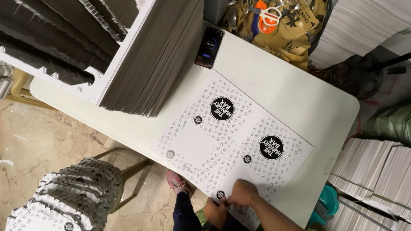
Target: Manually separating pre-cut cardboard packaging shapes from a larger sheet and stacking the finished products.
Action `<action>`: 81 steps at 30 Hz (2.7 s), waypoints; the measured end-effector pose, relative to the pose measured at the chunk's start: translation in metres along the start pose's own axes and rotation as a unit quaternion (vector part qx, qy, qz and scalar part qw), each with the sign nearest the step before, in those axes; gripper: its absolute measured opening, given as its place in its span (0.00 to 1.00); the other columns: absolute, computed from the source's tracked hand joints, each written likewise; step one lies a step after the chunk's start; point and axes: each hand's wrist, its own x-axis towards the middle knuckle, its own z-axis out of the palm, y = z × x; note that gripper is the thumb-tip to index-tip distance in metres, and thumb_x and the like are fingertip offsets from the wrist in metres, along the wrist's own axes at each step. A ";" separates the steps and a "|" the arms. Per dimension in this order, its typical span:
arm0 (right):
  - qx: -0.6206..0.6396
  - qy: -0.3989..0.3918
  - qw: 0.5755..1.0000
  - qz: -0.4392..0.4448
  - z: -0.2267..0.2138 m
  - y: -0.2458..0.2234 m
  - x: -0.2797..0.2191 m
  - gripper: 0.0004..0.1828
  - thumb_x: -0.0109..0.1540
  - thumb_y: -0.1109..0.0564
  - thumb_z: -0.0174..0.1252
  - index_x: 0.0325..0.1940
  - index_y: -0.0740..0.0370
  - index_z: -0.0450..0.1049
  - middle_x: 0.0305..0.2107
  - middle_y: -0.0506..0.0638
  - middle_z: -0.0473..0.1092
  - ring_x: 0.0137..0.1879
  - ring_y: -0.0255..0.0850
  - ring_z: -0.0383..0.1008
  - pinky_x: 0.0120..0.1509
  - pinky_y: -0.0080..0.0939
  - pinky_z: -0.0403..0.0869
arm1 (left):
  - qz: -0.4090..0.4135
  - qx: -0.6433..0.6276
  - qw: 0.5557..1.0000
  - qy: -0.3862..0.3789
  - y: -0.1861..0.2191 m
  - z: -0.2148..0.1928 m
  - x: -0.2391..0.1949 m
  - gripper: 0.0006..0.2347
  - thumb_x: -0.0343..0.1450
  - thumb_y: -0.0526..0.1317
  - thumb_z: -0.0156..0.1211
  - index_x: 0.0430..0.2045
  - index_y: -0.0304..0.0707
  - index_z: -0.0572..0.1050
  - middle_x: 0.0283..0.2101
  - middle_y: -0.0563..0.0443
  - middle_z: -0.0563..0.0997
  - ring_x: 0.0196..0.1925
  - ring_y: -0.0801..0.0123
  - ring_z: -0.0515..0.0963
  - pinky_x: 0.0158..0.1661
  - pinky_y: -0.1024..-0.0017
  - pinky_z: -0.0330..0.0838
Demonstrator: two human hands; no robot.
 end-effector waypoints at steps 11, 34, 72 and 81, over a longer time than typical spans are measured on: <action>-0.024 -0.019 1.000 -0.007 0.005 0.009 0.013 0.20 0.55 0.39 0.74 0.19 0.52 0.80 0.15 0.40 0.76 0.24 0.28 0.75 0.35 0.31 0.72 | 0.034 -0.022 0.997 -0.063 0.057 -0.078 -0.090 0.17 0.57 0.49 0.65 0.37 0.46 0.78 0.32 0.54 0.86 0.38 0.67 0.85 0.42 0.67 0.75; 0.860 0.166 0.466 0.123 0.246 0.114 0.052 0.30 0.69 0.29 0.48 0.41 0.59 0.71 0.15 0.49 0.67 0.13 0.38 0.63 0.16 0.35 0.58 | 0.648 0.407 0.585 -0.267 0.147 -0.030 -0.046 0.31 0.63 0.31 0.68 0.63 0.48 0.67 0.68 0.40 0.65 0.75 0.39 0.57 0.69 0.34 0.47; -0.075 0.722 0.654 0.211 0.291 0.076 0.111 0.11 0.65 0.46 0.52 0.51 0.33 0.74 0.17 0.43 0.60 0.16 0.42 0.62 0.19 0.42 0.58 | 0.523 0.645 0.530 -0.173 0.171 -0.020 -0.097 0.53 0.59 0.50 0.72 0.73 0.79 0.34 0.79 0.49 0.23 0.78 0.41 0.20 0.63 0.18 0.20; 0.624 0.215 0.728 0.184 0.217 0.098 0.012 0.38 0.64 0.24 0.49 0.38 0.61 0.81 0.21 0.54 0.77 0.39 0.55 0.81 0.47 0.57 0.74 | 0.489 0.610 0.557 -0.281 0.166 -0.011 -0.044 0.51 0.63 0.33 0.67 0.74 0.80 0.36 0.76 0.56 0.15 0.75 0.48 0.09 0.63 0.22 0.17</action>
